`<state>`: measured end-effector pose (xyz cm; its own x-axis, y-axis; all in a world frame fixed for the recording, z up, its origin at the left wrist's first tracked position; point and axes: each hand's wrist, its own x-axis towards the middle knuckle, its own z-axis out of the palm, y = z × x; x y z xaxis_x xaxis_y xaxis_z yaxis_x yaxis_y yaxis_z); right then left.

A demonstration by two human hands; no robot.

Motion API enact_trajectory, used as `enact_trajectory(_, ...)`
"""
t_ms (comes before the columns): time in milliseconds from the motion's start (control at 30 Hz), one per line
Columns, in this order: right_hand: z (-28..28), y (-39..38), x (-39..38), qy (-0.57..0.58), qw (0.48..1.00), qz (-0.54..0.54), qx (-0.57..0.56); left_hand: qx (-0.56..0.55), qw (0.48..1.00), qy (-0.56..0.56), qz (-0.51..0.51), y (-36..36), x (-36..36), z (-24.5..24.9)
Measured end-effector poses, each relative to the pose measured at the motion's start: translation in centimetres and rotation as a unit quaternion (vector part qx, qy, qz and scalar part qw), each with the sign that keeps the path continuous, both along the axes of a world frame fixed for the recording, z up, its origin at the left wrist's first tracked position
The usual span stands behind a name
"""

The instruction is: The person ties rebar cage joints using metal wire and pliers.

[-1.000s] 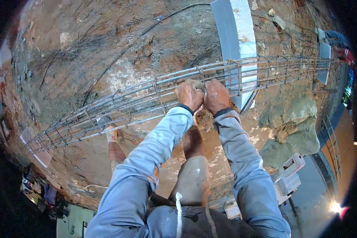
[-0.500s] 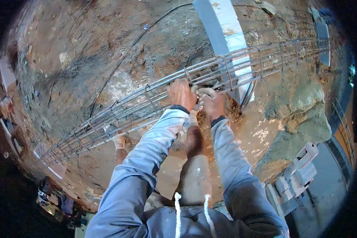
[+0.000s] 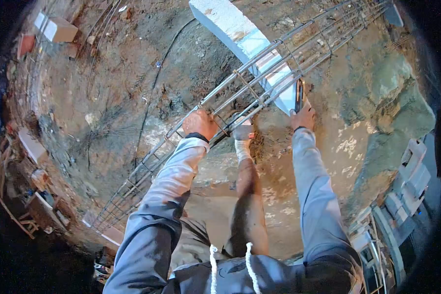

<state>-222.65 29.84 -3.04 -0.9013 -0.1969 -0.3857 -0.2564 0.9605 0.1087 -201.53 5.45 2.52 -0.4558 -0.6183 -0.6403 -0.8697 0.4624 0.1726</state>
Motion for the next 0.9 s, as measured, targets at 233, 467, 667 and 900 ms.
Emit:
enact_trajectory(233, -5.0, 1.2, -1.0, -0.051, 0.997, -0.029, 0.044, 0.010, 0.998, 0.001, 0.066, -0.5, 1.1, -2.4)
enact_trajectory(467, -0.6, 5.8, -2.1, -0.325, 0.917, -0.182, -0.142, 0.182, 0.980, 0.047, 0.065, -3.1, 2.5, -3.5)
enact_trajectory(667, 14.1, -0.8, 9.7, -0.482, 0.650, -0.472, -0.348, 0.168, 0.972, 0.156, 0.058, -2.4, 4.6, -2.1)
enact_trajectory(900, 18.2, -6.4, 21.1, -0.590, 0.385, -0.588, -0.398, 0.130, 0.960, 0.219, 0.120, -1.4, 5.0, -2.4)
